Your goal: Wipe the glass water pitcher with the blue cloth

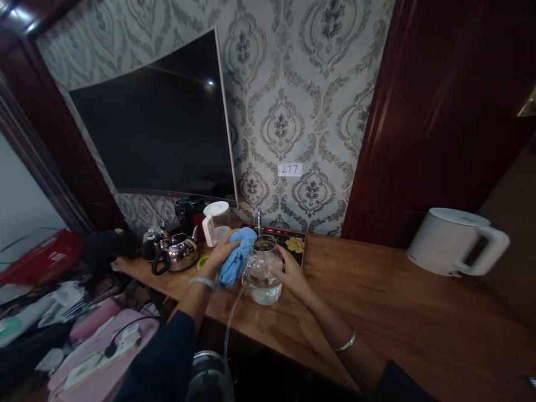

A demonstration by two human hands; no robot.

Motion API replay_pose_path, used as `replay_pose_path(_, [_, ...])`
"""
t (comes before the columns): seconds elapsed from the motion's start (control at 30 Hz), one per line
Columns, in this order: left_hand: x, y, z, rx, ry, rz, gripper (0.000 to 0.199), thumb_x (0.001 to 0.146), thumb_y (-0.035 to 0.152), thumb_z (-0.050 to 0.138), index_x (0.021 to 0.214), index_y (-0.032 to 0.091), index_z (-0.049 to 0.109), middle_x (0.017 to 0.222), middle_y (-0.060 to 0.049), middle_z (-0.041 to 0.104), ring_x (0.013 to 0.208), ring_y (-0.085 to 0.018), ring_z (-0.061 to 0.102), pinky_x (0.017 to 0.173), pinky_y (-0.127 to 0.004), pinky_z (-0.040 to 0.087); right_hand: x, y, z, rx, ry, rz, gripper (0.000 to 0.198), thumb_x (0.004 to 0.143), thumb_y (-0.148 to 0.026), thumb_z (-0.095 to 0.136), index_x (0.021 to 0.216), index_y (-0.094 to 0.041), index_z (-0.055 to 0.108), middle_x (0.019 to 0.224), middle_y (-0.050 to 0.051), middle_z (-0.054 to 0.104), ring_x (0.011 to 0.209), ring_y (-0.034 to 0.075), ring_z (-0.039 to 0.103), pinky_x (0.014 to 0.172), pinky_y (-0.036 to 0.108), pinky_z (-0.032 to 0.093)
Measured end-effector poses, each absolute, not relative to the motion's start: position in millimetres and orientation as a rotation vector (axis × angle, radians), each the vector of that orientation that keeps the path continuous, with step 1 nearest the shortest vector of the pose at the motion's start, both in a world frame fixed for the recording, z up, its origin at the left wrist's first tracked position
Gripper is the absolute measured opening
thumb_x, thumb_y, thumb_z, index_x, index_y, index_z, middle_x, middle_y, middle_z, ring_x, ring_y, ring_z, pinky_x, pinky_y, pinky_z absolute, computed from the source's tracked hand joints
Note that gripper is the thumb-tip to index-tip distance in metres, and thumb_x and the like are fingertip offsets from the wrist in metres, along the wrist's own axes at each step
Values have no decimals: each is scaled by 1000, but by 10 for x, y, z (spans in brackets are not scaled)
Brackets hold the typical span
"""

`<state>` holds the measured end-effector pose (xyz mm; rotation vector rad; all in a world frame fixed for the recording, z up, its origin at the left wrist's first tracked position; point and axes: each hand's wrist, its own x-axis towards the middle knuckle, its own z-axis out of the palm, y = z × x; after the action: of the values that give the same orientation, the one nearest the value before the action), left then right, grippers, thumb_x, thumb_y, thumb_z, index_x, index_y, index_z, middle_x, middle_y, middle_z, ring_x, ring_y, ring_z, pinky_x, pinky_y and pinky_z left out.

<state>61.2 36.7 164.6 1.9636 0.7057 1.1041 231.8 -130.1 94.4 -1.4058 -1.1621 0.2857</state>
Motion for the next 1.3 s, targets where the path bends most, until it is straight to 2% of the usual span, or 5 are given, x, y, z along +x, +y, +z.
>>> replay_pose_path(0.27, [886,366,1804,2198,500,920,25,68,6,48,74,16,71,92,-3,76,93,-19,73,94,-36,56,2269,-1267,864,-1445,-1230,192,71,73,-31,70,140,-19,52,143,14,57,135,31,51,115,51,38])
replay_pose_path(0.67, [227,219,1714,2490,461,822,48,67,4,52,104,20,78,137,-9,64,130,-26,56,117,-48,37,2304,-1222,793,-1404,-1235,202,71,75,-30,69,142,-23,51,143,12,57,134,30,52,114,50,40])
replay_pose_path(1.0, [-896,-994,1815,2268,760,971,38,78,28,63,113,27,76,135,-6,66,131,-29,57,114,-42,43,2272,-1242,849,-1394,-1192,230,71,75,-33,70,143,-25,52,146,10,56,137,30,49,116,51,37])
replay_pose_path(1.13, [-782,-1465,1674,2090,811,941,37,76,27,62,110,28,77,131,-5,69,129,-29,59,110,-40,47,2118,-1614,958,-1305,-1079,257,67,86,-46,63,147,-25,47,153,12,47,140,30,45,115,52,38])
replay_pose_path(1.3, [-28,-1802,1365,1854,713,968,41,87,32,59,125,28,69,148,-6,55,142,-30,45,121,-49,31,1768,-2492,984,-1059,-1158,662,84,85,-67,62,156,-32,31,157,9,44,136,28,52,105,45,49])
